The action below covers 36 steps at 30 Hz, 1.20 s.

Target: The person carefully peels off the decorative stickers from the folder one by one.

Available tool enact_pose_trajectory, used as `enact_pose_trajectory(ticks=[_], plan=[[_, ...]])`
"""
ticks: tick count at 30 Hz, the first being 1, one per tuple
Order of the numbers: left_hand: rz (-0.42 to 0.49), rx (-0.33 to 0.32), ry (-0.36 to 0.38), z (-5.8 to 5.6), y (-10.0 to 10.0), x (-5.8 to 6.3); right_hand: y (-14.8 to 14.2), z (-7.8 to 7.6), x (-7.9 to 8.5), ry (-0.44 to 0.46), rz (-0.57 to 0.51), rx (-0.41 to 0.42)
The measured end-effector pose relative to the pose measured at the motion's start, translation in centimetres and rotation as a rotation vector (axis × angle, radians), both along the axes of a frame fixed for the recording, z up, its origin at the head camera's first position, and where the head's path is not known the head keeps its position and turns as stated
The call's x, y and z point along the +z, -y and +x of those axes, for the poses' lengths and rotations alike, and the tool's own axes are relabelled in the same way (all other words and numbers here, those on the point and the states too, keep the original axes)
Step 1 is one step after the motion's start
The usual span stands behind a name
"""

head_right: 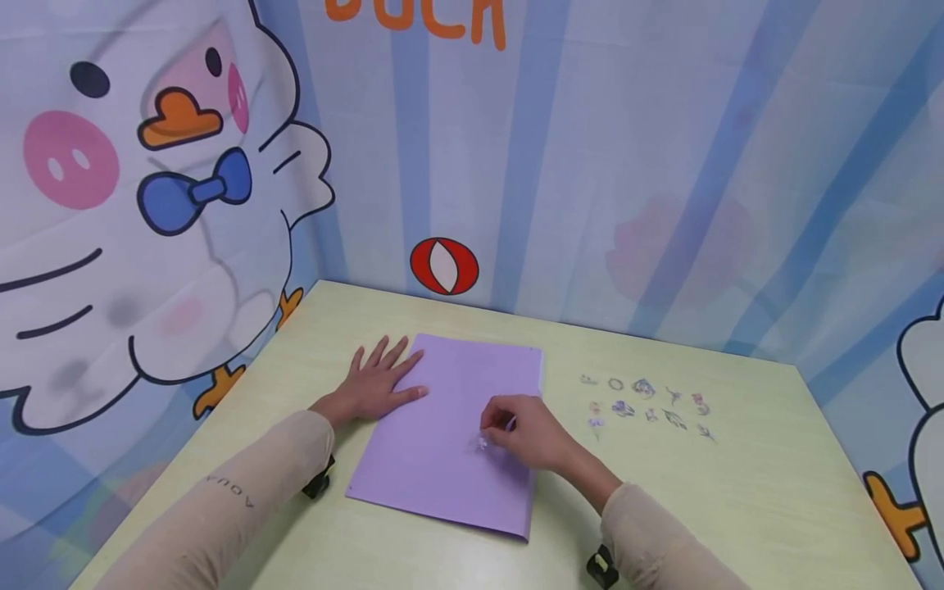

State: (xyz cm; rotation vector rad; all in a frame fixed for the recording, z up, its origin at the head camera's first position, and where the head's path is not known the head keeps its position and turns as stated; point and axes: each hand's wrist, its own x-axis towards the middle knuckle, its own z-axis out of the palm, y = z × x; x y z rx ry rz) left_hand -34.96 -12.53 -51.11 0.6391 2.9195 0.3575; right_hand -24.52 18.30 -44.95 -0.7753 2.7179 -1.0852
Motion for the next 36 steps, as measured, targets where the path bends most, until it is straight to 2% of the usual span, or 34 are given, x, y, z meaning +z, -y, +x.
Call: enact_pose_trajectory(ticks=[9,22,30,36], plan=[[0.003,-0.005,-0.002,-0.1,0.0,-0.2,-2.2,-0.5,0.8,-0.014,0.01,-0.082],[0.006,-0.005,0.002,0.0,0.0,0.0,-7.9,-1.5,3.1,-0.039,0.014,-0.185],[0.003,-0.007,0.002,-0.1,-0.1,-0.1,-11.5,-1.8,3.3,-0.079,0.067,-0.244],[0.003,-0.01,0.001,-0.1,0.0,-0.1,-14.0,-1.6,2.7,-0.097,0.094,-0.273]])
